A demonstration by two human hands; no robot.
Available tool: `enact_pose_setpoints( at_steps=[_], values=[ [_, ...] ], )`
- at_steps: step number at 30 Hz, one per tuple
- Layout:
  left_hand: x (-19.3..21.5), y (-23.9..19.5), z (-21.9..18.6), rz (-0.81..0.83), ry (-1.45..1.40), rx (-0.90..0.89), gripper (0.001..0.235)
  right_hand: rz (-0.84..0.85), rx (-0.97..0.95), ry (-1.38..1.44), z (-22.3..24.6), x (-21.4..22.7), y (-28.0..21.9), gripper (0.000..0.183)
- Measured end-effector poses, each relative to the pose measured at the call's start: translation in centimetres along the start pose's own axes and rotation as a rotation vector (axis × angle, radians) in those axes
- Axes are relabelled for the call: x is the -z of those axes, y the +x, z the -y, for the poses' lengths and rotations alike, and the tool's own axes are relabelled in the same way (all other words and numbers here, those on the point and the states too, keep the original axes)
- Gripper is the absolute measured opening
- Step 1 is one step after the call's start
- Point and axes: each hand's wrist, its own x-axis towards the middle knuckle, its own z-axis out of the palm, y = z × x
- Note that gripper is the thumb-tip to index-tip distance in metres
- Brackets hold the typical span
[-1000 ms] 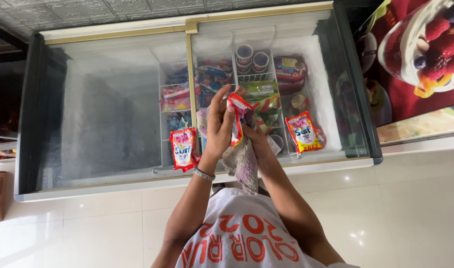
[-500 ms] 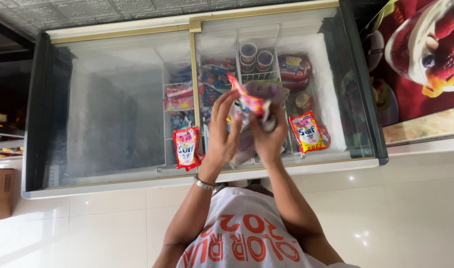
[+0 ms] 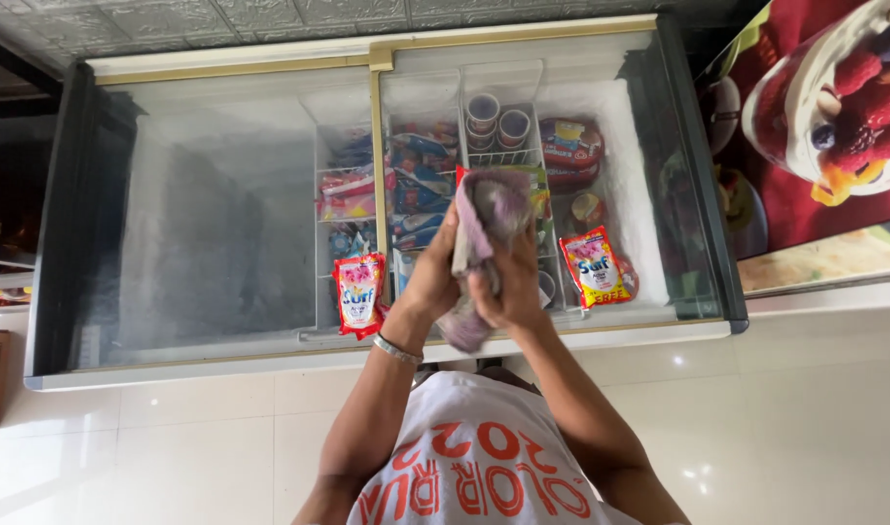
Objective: Wiping detergent sachets with a cleaning cloth and restocking them on the shelf in a grocery store.
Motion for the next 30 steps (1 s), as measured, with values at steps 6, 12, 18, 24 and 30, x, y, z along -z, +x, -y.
enact_pose_setpoints(
  at_steps=[6, 12, 18, 24, 30],
  values=[
    [-0.7, -0.7, 0.3, 0.053, -0.012, -0.01, 0.067, 0.184, -0.387, -0.032, -3.0, -0.2, 1.4, 0.034],
    [1.7, -0.6, -0.9, -0.076, -0.189, -0.118, 0.057, 0.162, -0.027, -0.009, 3.2, -1.7, -0.8, 0.036],
    [0.3, -2.4, -4.9, -0.188, -0.059, -0.213, 0.048, 0.214, 0.097, 0.073, 1.7, -3.1, -4.5, 0.043],
    [4.3, -2.8, -1.3, -0.121, -0.179, -0.092, 0.056, 0.27, -0.024, 0.001, 2.5, -3.4, 1.5, 0.076],
    [3.1, -4.2, -3.2, -0.289, -0.111, -0.14, 0.061, 0.342, -0.081, 0.043, 1.5, -5.3, 3.5, 0.068]
  ],
)
